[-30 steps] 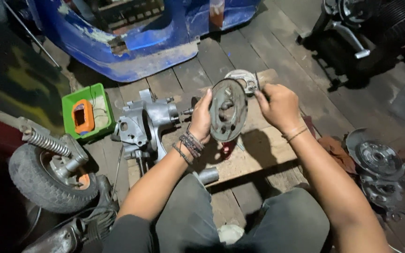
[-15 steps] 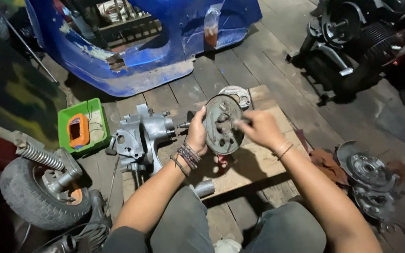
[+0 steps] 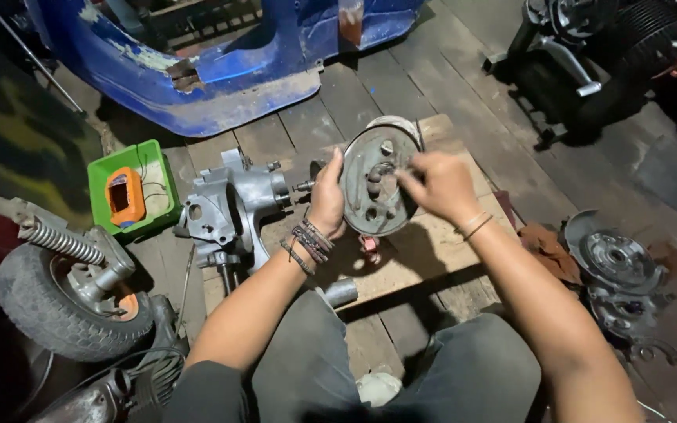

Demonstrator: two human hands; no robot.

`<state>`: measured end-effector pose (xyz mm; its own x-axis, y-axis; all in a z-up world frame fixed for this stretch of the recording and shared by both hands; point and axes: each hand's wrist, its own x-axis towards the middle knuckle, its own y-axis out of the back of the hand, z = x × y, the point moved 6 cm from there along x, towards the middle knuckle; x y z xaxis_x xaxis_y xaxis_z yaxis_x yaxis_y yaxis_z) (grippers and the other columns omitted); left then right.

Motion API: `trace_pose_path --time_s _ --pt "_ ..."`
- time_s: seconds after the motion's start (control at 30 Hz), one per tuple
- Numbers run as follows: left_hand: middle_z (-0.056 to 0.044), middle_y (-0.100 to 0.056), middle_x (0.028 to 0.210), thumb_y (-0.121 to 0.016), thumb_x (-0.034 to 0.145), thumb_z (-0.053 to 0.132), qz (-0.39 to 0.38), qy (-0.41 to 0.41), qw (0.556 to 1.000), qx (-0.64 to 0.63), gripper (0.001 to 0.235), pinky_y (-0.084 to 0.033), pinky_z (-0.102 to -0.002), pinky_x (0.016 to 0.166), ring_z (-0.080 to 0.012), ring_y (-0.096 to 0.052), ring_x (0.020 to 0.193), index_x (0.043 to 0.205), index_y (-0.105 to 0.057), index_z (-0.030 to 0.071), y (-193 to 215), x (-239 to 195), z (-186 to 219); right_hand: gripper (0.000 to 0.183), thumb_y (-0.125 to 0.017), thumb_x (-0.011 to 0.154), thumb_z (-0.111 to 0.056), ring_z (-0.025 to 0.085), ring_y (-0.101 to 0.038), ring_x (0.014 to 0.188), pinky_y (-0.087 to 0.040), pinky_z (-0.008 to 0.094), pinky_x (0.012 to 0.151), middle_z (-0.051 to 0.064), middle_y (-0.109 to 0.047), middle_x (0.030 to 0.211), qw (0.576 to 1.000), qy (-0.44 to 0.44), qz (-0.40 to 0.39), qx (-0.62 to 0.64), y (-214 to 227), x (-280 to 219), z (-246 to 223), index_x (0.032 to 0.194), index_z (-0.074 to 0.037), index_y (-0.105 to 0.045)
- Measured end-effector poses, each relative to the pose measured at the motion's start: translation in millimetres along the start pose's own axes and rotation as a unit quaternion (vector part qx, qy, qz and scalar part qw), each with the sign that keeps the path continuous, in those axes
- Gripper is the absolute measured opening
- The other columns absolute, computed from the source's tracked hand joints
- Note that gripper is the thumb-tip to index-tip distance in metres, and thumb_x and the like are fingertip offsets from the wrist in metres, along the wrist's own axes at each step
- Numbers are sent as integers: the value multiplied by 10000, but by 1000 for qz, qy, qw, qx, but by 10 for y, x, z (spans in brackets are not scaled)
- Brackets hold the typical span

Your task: A person is sitting on the floor inspecting and cleaning a motorcycle brake drum component by hand.

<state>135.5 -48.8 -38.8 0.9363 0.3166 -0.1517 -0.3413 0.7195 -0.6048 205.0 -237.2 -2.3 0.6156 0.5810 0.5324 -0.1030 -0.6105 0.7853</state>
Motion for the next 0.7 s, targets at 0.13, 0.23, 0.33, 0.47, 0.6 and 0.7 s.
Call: trace_pose_path --time_s 0.13,0.23,0.33,0.47,0.6,0.7 --pt "-134 -744 1090 -617 1026 412 44 -48 997 43 402 -578 -393 938 -194 -697 1011 1118 -737 39 167 64 -9 278 -807 961 -347 330 -694 765 -537 389 680 69 -633 696 994 -42 91 -55 252 35 167 825 -155 -659" --pt "-236 -760 938 -602 983 444 20 35 998 -55 426 -653 -420 630 -313 -763 715 1026 -731 41 141 133 -112 251 -781 968 -267 388 -693 760 -539 410 696 132 -654 702 997 -34 67 -2 265 39 11 810 -121 -651" --pt "-266 -749 875 -596 975 423 15 74 996 -51 425 -642 -438 559 -345 -751 643 1000 -723 18 259 221 -325 218 -741 894 -282 440 -706 775 -540 493 702 207 -700 722 997 13 -68 17 58 16 -184 855 -73 -691" --pt "-247 -747 932 -553 997 492 -15 97 995 -34 502 -638 -421 582 -305 -756 702 1089 -692 19 139 110 -187 246 -760 992 -275 401 -699 765 -534 446 683 142 -648 701 998 -35 52 -31 295 35 239 850 -99 -664" --pt "-253 -748 952 -550 1007 487 42 65 997 -19 511 -632 -412 623 -286 -743 702 1091 -697 6 5 -30 58 273 -768 1015 -256 384 -693 736 -533 422 685 121 -662 697 997 -69 44 -9 241 47 140 810 -97 -686" --pt "-233 -734 1086 -598 991 494 64 40 997 -34 527 -629 -442 745 -294 -730 836 1149 -699 1 -33 -51 52 232 -752 914 -283 413 -708 762 -535 455 690 160 -692 705 995 -22 -94 4 39 31 -225 822 -80 -687"
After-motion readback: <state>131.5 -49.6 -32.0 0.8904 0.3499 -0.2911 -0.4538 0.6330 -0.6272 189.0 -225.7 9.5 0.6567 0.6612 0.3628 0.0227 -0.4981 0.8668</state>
